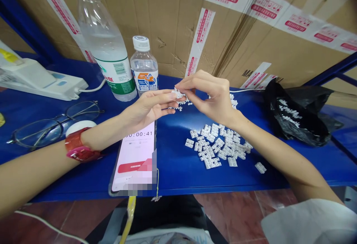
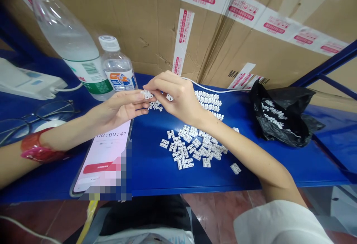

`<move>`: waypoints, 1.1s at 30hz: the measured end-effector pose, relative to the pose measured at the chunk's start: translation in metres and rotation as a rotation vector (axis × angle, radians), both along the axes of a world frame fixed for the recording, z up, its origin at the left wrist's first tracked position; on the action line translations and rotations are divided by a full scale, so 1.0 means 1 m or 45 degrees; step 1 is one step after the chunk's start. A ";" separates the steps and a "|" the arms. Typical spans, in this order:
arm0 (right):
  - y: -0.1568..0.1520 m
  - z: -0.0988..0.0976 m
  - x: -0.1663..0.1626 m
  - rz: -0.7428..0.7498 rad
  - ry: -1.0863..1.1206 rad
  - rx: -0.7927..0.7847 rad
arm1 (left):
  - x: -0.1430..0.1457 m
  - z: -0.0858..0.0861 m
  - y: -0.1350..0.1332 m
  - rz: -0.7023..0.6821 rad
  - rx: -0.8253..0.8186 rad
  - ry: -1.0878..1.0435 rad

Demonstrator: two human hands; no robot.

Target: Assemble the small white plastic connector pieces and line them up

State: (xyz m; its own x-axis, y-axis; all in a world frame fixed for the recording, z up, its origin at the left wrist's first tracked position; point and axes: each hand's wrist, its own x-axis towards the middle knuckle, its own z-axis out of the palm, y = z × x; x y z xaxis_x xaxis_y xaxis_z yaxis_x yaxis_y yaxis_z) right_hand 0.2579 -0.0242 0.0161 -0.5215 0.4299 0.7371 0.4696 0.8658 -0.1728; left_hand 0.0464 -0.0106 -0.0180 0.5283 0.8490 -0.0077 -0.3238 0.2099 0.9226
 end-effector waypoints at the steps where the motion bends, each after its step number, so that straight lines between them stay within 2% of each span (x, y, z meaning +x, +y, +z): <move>1: -0.001 0.000 0.000 -0.033 -0.022 -0.005 | 0.000 0.000 0.000 0.013 0.002 0.003; 7: -0.004 0.003 0.001 -0.124 -0.148 -0.084 | 0.001 0.000 -0.001 0.023 -0.013 -0.007; 18: 0.000 -0.004 0.001 -0.115 -0.103 0.053 | 0.001 0.002 -0.003 0.023 -0.053 -0.062; 26: -0.001 -0.001 0.001 -0.051 -0.085 -0.056 | 0.002 0.001 -0.002 0.126 -0.039 0.001; 30: -0.002 -0.005 -0.003 -0.081 0.046 -0.133 | 0.002 0.003 -0.002 0.146 -0.028 -0.028; 33: 0.000 -0.009 -0.005 -0.080 0.017 -0.167 | 0.001 0.005 -0.003 0.158 -0.017 -0.012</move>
State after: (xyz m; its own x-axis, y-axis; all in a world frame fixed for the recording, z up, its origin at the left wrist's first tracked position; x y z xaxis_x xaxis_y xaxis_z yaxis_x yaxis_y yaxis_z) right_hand 0.2527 -0.0243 0.0074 -0.4811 0.5544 0.6791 0.5189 0.8044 -0.2892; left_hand 0.0470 -0.0138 -0.0135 0.4196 0.9076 -0.0149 -0.3564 0.1798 0.9169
